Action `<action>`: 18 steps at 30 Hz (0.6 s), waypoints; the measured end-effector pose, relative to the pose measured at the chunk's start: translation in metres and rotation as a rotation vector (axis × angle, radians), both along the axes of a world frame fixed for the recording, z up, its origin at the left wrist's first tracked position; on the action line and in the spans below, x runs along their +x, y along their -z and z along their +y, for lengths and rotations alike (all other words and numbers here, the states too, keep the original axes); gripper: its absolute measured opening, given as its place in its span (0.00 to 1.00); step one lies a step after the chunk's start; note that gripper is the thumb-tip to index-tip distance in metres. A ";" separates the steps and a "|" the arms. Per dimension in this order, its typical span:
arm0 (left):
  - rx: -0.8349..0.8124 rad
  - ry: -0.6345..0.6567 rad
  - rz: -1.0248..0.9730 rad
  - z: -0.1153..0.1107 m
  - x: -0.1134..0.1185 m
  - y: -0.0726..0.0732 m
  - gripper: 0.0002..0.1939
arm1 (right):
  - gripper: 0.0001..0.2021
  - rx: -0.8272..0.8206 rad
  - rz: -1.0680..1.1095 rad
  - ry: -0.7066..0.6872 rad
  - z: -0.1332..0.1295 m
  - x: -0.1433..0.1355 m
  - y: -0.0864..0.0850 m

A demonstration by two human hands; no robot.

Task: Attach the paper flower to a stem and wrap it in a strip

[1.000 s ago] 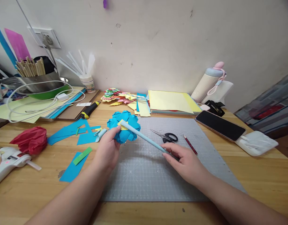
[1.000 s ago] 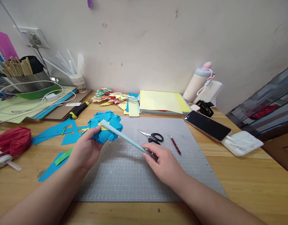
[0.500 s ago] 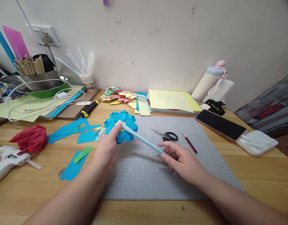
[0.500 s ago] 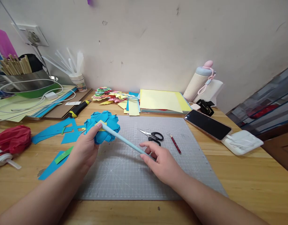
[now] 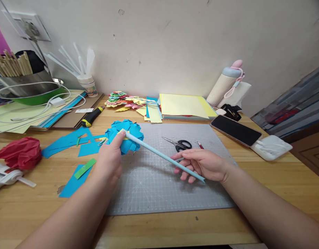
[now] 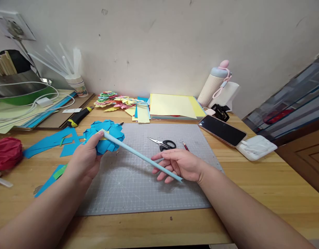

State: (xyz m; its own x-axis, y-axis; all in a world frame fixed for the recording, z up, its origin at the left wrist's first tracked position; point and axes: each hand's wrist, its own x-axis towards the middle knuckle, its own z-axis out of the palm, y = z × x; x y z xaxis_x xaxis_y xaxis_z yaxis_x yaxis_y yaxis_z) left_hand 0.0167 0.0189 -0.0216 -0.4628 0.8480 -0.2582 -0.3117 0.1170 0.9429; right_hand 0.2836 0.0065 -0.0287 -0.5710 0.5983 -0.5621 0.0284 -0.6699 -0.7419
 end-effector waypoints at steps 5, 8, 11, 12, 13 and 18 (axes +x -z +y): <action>0.049 0.155 -0.031 -0.008 0.010 -0.002 0.13 | 0.12 0.097 0.032 -0.092 -0.009 -0.008 0.003; 0.040 0.311 -0.073 -0.019 0.023 0.001 0.17 | 0.11 0.116 0.073 -0.067 -0.024 -0.022 0.003; 0.007 0.425 -0.122 -0.028 0.033 0.005 0.19 | 0.13 0.125 0.094 -0.031 -0.038 -0.035 0.007; 0.001 0.453 -0.134 -0.029 0.035 0.006 0.20 | 0.13 0.138 0.086 -0.012 -0.041 -0.038 0.008; -0.007 0.470 -0.131 -0.030 0.035 0.007 0.20 | 0.13 0.153 0.075 0.010 -0.043 -0.040 0.009; -0.045 0.386 0.287 -0.015 0.020 0.010 0.23 | 0.13 0.179 0.096 0.078 -0.040 -0.039 0.011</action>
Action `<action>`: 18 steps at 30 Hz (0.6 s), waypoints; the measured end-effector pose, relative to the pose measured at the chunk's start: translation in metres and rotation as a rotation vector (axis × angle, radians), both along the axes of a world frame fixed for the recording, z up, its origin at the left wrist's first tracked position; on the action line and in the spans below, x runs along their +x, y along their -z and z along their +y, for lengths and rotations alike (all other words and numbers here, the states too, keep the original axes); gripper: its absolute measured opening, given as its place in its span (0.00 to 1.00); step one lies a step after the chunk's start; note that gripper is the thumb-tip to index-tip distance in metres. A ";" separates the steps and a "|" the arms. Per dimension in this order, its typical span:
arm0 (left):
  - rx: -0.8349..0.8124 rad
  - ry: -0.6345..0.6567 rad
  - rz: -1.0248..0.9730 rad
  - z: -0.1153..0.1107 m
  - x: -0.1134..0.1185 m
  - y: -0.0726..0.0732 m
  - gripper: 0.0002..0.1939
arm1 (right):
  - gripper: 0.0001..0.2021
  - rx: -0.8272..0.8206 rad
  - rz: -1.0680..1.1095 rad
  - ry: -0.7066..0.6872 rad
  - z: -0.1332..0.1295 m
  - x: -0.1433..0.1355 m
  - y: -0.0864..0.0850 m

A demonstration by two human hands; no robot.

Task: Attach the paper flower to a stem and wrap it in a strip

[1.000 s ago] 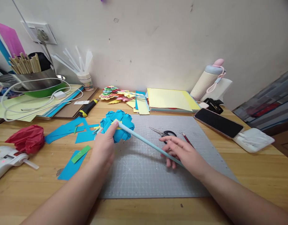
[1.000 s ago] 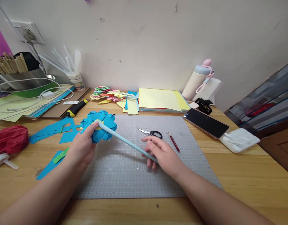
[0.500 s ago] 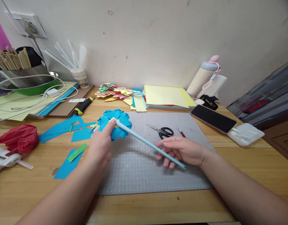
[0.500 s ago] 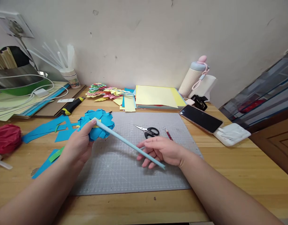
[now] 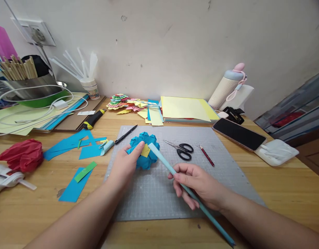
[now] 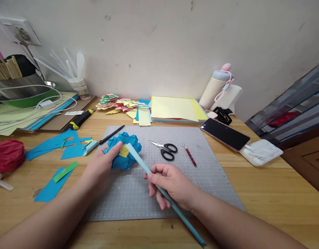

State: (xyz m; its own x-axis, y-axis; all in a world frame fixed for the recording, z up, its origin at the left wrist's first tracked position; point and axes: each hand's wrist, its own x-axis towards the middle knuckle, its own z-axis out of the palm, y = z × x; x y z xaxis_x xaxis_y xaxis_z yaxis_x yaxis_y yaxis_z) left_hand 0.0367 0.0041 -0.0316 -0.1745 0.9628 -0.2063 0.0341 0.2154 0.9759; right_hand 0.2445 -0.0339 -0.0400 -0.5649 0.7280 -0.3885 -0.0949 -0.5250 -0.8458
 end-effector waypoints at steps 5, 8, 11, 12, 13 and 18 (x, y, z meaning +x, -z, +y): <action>0.187 -0.157 0.285 0.011 -0.013 -0.002 0.23 | 0.13 -0.047 0.089 -0.030 0.003 0.002 0.000; 0.306 -0.053 0.366 0.001 -0.008 -0.009 0.13 | 0.13 -0.029 0.115 -0.011 0.000 0.000 0.000; 0.245 0.276 0.275 -0.014 0.002 -0.014 0.17 | 0.12 -0.011 0.134 -0.022 -0.006 -0.004 0.000; 0.210 0.363 0.237 -0.018 0.006 -0.014 0.18 | 0.12 -0.014 0.146 -0.040 -0.008 -0.005 0.000; 0.180 0.423 0.205 -0.022 0.008 -0.014 0.18 | 0.13 -0.021 0.160 -0.061 -0.009 -0.006 0.000; 0.159 0.446 0.100 -0.028 0.013 -0.009 0.18 | 0.14 -0.068 0.215 -0.123 -0.014 -0.008 0.002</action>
